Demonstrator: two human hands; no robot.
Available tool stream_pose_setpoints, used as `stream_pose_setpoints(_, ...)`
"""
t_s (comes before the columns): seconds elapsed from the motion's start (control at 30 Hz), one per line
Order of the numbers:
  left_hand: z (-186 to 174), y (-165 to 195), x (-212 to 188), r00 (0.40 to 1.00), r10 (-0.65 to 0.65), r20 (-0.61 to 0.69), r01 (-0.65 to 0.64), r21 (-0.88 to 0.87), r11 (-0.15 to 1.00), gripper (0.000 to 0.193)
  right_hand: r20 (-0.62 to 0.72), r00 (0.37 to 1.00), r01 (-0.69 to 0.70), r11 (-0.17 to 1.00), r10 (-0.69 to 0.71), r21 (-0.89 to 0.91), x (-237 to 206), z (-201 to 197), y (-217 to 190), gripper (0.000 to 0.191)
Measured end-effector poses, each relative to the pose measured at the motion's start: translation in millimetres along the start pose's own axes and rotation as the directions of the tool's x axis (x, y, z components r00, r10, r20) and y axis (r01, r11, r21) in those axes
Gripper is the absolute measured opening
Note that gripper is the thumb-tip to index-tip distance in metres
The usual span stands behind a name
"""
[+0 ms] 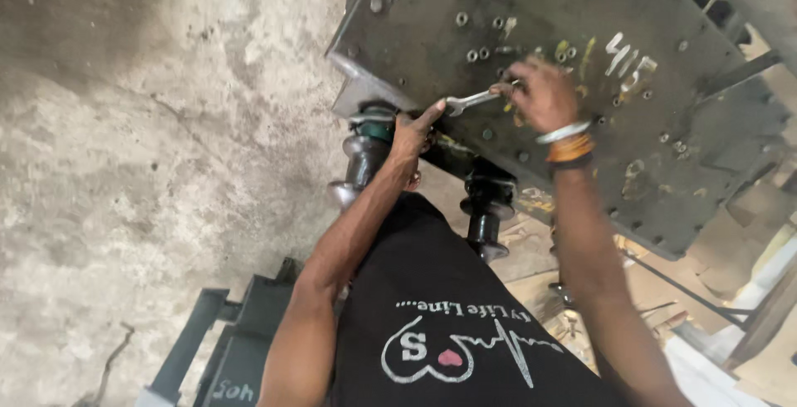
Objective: The person uses open-end wrenches to tighten bolts on a large metal plate fitted with dark insulator components, working bolt by bolt along the edge. They reposition the wrenches, hold the hardware by hand, and move around the assembly to reach different fasteners.
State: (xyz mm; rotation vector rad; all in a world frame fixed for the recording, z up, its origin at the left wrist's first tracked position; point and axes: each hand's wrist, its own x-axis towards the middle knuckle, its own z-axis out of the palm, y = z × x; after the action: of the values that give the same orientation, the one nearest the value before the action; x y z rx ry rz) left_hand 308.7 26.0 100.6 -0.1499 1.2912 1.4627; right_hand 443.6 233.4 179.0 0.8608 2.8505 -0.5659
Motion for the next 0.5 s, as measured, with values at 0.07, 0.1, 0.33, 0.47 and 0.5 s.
stream_pose_setpoints(0.07, -1, -2, 2, 1.0, -0.023, -0.006, 0.022, -0.031, 0.999, 0.048, 0.125, 0.989, 0.08, 0.996, -0.076, -0.031, 14, -6, 9, 0.036)
stream_pose_setpoints(0.1, -2, -4, 5, 1.0, -0.028, -0.001, 0.028, -0.042, 0.999, 0.05, 0.139, 0.986, 0.096, 0.995, -0.09, -0.032, 24, -7, 11, 0.036)
stream_pose_setpoints(0.33, -3, -20, 22, 0.999, 0.034, 0.021, -0.033, -0.04, 0.999, 0.055, 0.083, 0.962, 0.272, 0.923, -0.259, -0.274, 41, 5, 7, 0.033)
stream_pose_setpoints(0.47, -9, -23, 15, 1.0, 0.006, 0.012, -0.005, -0.052, 0.999, 0.054, 0.071, 0.951, 0.307, 0.903, -0.3, -0.3, 28, 12, 5, 0.027)
stream_pose_setpoints(0.5, -8, -21, 16, 0.998, 0.031, 0.05, -0.029, -0.047, 0.998, 0.054, 0.05, 0.954, 0.295, 0.902, -0.295, -0.316, 26, 14, 7, 0.028)
